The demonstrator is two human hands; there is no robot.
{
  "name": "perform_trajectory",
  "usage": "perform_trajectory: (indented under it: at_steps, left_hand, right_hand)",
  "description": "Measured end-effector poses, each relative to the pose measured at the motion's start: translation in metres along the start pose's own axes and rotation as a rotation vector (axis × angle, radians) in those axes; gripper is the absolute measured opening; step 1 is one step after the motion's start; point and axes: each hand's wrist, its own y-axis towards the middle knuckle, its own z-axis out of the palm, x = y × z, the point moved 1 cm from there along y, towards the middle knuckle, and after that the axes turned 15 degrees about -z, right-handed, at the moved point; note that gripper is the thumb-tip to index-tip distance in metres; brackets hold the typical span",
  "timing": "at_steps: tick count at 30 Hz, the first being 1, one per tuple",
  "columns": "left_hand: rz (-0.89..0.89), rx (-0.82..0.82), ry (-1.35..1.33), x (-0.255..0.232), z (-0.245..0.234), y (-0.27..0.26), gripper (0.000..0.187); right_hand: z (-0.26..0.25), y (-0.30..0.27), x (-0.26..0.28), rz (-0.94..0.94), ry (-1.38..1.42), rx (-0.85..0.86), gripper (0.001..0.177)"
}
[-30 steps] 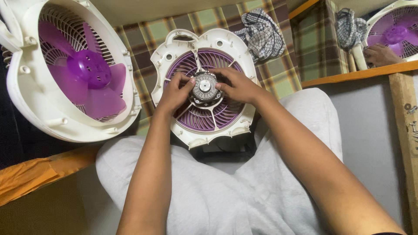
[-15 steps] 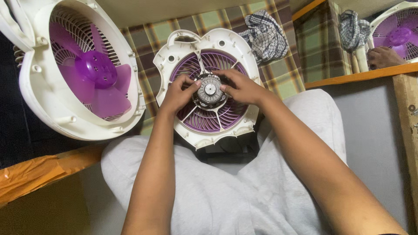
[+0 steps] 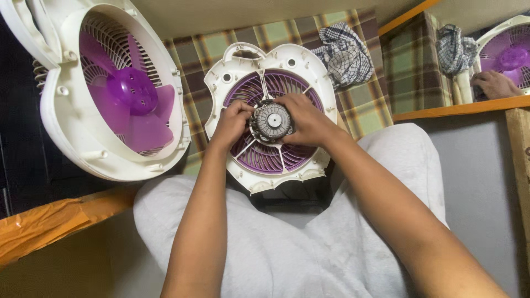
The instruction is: The person disassembles a small electric fan by removing the motor from the fan housing. They use a cloth to wipe the motor, then use a screwdriver to loosen and remove the motor. The fan blades and housing remain visible throughout.
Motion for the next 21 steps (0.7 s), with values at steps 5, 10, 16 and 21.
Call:
perform_trajectory:
  at_steps: [5,10,16,21]
  left_hand:
    - [-0.085,-0.046,0.018,-0.005,0.000,-0.003,0.014]
    - [-0.043,-0.068,0.060,-0.014,0.001,-0.011,0.019]
    - [0.048,-0.012,0.086,-0.020,0.004,-0.019,0.036]
    - [0.005,-0.059,0.153,-0.025,0.004,-0.024,0.037]
  right_hand:
    - [0.002,-0.001,-0.005,0.020,0.063,0.000,0.095]
    - [0.001,-0.002,-0.006,-0.067,0.082,-0.045,0.093]
    - [-0.002,-0.003,-0.004,-0.015,0.101,-0.035,0.086]
    - [-0.004,-0.003,-0.001,-0.100,0.075,-0.073,0.086]
